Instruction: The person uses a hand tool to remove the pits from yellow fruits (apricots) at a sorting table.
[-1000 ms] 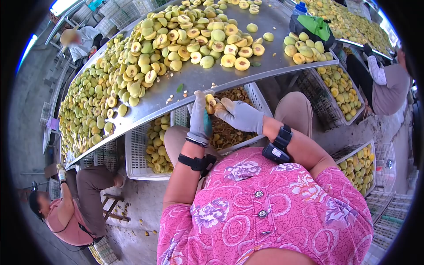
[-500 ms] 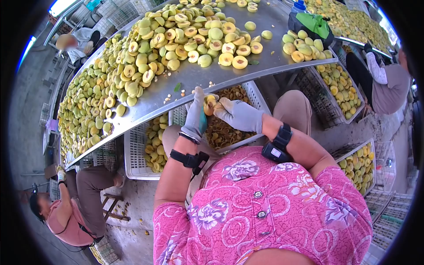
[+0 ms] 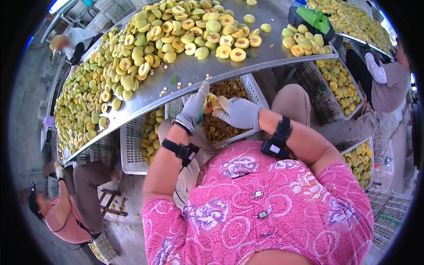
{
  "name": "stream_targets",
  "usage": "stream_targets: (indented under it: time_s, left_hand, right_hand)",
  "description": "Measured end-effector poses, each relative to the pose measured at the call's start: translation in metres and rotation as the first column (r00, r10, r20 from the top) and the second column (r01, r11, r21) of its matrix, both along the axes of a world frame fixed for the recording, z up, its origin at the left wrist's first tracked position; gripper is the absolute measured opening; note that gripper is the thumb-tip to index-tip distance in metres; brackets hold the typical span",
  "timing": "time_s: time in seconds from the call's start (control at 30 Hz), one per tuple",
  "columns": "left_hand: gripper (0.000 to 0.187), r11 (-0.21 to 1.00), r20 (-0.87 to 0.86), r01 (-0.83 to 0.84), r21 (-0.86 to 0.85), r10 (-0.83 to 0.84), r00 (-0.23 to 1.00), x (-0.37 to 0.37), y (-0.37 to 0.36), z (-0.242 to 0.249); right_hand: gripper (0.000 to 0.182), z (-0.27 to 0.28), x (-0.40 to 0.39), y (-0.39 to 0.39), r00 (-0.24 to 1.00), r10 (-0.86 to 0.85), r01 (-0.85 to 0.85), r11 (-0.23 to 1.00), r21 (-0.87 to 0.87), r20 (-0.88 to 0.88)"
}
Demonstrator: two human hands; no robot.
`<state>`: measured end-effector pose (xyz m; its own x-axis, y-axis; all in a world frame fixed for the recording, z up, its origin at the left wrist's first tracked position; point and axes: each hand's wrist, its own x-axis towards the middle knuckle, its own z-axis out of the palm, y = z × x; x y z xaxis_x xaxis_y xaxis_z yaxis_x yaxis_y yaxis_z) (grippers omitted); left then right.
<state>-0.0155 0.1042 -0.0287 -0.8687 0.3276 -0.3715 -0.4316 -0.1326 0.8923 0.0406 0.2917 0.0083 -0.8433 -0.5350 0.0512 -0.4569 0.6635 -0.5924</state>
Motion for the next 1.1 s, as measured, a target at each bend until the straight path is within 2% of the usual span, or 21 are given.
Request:
stream_targets:
  time_s: [0.03, 0.07, 0.13, 0.2, 0.27, 0.3, 0.33, 0.4, 0.43, 0.47, 0.5, 0.53, 0.57, 0.6, 0.67, 0.73, 0.8, 0.83, 0.9, 1.03, 1.1]
  left_hand:
    - [0.062, 0.987, 0.004, 0.086, -0.137, -0.087, 0.996, -0.003, -0.003, 0.000]
    - [0.062, 0.987, 0.012, 0.087, -0.137, -0.086, 0.996, -0.006, -0.004, 0.000]
    - [0.065, 0.831, -0.069, 0.170, -0.529, -0.242, 0.968, -0.009, -0.003, 0.009]
    - [0.066, 0.797, -0.093, 0.168, -0.580, -0.269, 0.959, -0.012, -0.002, 0.017]
    - [0.059, 0.949, -0.109, 0.189, -0.252, -0.222, 0.969, -0.014, -0.003, 0.021]
    - [0.051, 0.988, -0.213, 0.041, -0.150, -0.073, 0.974, -0.014, -0.001, 0.008]
    - [0.051, 0.987, -0.217, 0.044, -0.154, -0.078, 0.973, -0.012, 0.002, 0.000]
    - [0.045, 0.970, -0.345, -0.158, 0.185, 0.215, 0.914, -0.004, 0.008, -0.007]
    - [0.044, 0.970, -0.534, -0.190, 0.149, 0.241, 0.810, 0.003, 0.013, -0.006]
    - [0.044, 0.969, -0.535, -0.195, 0.151, 0.246, 0.808, 0.006, 0.019, -0.004]
    - [0.044, 0.931, -0.486, -0.267, 0.249, 0.359, 0.797, 0.009, 0.023, -0.004]
    - [0.044, 0.877, -0.426, -0.338, 0.342, 0.465, 0.776, 0.011, 0.026, -0.005]
    - [0.046, 0.775, -0.271, -0.362, 0.518, 0.550, 0.790, 0.009, 0.034, -0.006]
    - [0.046, 0.773, -0.270, -0.369, 0.517, 0.556, 0.786, 0.012, 0.032, -0.002]
    - [0.053, 0.739, -0.034, -0.281, 0.613, 0.380, 0.925, 0.016, 0.030, 0.007]
    - [0.052, 0.743, 0.009, -0.307, 0.594, 0.376, 0.927, 0.017, 0.027, 0.014]
    - [0.053, 0.851, -0.116, -0.325, 0.413, 0.403, 0.908, 0.019, 0.026, 0.019]
    - [0.053, 0.850, -0.115, -0.325, 0.414, 0.403, 0.908, 0.020, 0.027, 0.019]
    - [0.053, 0.897, -0.254, -0.327, 0.299, 0.405, 0.878, 0.020, 0.027, 0.020]
    - [0.055, 0.881, -0.069, -0.274, 0.385, 0.324, 0.944, 0.021, 0.016, 0.026]
    - [0.058, 0.981, -0.309, -0.154, 0.121, 0.184, 0.933, 0.018, 0.012, 0.025]
  right_hand:
    - [0.042, -0.005, 0.001, 0.000, 1.000, 0.019, -0.019, 1.000, -0.019, 0.002]
    - [0.042, -0.008, 0.004, -0.001, 1.000, 0.020, -0.020, 1.000, -0.020, 0.010]
    - [0.040, -0.008, 0.009, -0.005, 0.995, 0.007, 0.000, 0.998, -0.069, 0.098]
    - [0.039, -0.016, 0.009, -0.012, 0.992, -0.041, 0.060, 0.985, -0.159, 0.119]
    - [0.038, -0.020, 0.004, -0.013, 0.986, -0.087, 0.122, 0.961, -0.249, 0.144]
    - [0.038, -0.018, 0.001, -0.013, 0.982, -0.131, 0.167, 0.943, -0.289, 0.137]
    - [0.038, -0.016, -0.001, -0.013, 0.975, -0.176, 0.211, 0.921, -0.328, 0.134]
    - [0.038, -0.011, -0.006, -0.015, 0.975, -0.173, 0.212, 0.909, -0.359, 0.136]
    - [0.038, -0.008, -0.006, -0.019, 0.972, -0.165, 0.219, 0.899, -0.378, 0.170]
    - [0.039, -0.003, -0.006, -0.023, 0.967, -0.151, 0.223, 0.891, -0.395, 0.204]
    - [0.038, 0.015, -0.001, -0.026, 0.917, -0.164, 0.291, 0.898, -0.330, 0.363]
    - [0.038, 0.014, 0.000, -0.028, 0.919, -0.156, 0.283, 0.901, -0.330, 0.362]
    - [0.036, 0.013, 0.000, -0.030, 0.866, -0.090, 0.317, 0.860, -0.400, 0.493]
    - [0.034, 0.011, 0.001, -0.031, 0.794, -0.010, 0.361, 0.812, -0.458, 0.608]
    - [0.032, 0.007, 0.000, -0.031, 0.758, 0.054, 0.360, 0.797, -0.486, 0.650]
    - [0.031, 0.006, 0.000, -0.027, 0.717, 0.111, 0.372, 0.774, -0.512, 0.688]
    - [0.030, 0.006, -0.001, -0.023, 0.631, 0.230, 0.371, 0.750, -0.548, 0.741]
    - [0.030, 0.006, 0.001, -0.023, 0.631, 0.228, 0.371, 0.751, -0.547, 0.741]
    - [0.030, 0.006, 0.003, -0.024, 0.651, 0.202, 0.389, 0.739, -0.550, 0.732]
    - [0.032, -0.001, 0.002, -0.020, 0.517, 0.384, 0.374, 0.702, -0.606, 0.765]
    - [0.036, -0.003, 0.004, -0.022, 0.558, 0.314, 0.379, 0.727, -0.573, 0.768]
